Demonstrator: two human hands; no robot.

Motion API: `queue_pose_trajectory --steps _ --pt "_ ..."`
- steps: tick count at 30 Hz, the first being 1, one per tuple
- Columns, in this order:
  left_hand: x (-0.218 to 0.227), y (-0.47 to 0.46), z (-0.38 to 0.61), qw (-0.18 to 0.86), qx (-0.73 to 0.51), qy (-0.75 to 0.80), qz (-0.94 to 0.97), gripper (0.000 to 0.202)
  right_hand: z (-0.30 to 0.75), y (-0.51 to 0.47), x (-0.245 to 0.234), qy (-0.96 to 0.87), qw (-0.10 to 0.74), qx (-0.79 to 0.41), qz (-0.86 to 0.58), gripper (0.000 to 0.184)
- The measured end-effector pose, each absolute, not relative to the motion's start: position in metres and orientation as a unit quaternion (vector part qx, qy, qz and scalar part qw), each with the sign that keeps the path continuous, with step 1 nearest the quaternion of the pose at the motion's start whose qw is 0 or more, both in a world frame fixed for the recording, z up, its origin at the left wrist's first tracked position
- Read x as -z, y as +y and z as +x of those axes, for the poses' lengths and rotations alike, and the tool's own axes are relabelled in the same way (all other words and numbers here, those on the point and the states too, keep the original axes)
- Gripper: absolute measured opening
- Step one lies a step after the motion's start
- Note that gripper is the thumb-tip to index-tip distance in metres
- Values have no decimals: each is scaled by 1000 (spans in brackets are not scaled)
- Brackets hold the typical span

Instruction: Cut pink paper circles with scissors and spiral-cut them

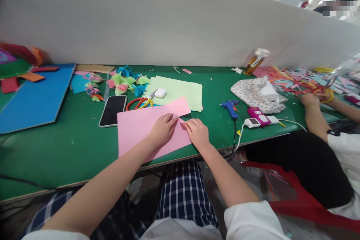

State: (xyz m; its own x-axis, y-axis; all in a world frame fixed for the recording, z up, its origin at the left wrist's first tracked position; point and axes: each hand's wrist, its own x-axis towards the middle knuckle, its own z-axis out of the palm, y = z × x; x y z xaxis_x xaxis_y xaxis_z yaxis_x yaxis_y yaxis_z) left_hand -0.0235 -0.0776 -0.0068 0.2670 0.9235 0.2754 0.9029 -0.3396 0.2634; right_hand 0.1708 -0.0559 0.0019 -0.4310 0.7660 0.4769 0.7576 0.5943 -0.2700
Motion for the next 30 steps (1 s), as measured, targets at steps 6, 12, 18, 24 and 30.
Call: queue_pose_trajectory --steps 6,12,18,24,30 --pt "6 -77 -25 27 -193 568 800 42 179 -52 -4 -841 288 -63 -454 19" --pt "9 -76 -27 24 -192 561 805 42 185 -37 -9 -818 266 -127 -494 17" --pt "13 -75 -29 18 -190 552 812 41 179 4 -27 -815 190 -212 -505 42" --pt "13 -75 -40 23 -189 520 833 43 162 18 -40 -830 119 -244 -488 20" --pt "16 -71 -50 32 -192 498 845 43 163 0 -41 -853 121 -200 -466 15"
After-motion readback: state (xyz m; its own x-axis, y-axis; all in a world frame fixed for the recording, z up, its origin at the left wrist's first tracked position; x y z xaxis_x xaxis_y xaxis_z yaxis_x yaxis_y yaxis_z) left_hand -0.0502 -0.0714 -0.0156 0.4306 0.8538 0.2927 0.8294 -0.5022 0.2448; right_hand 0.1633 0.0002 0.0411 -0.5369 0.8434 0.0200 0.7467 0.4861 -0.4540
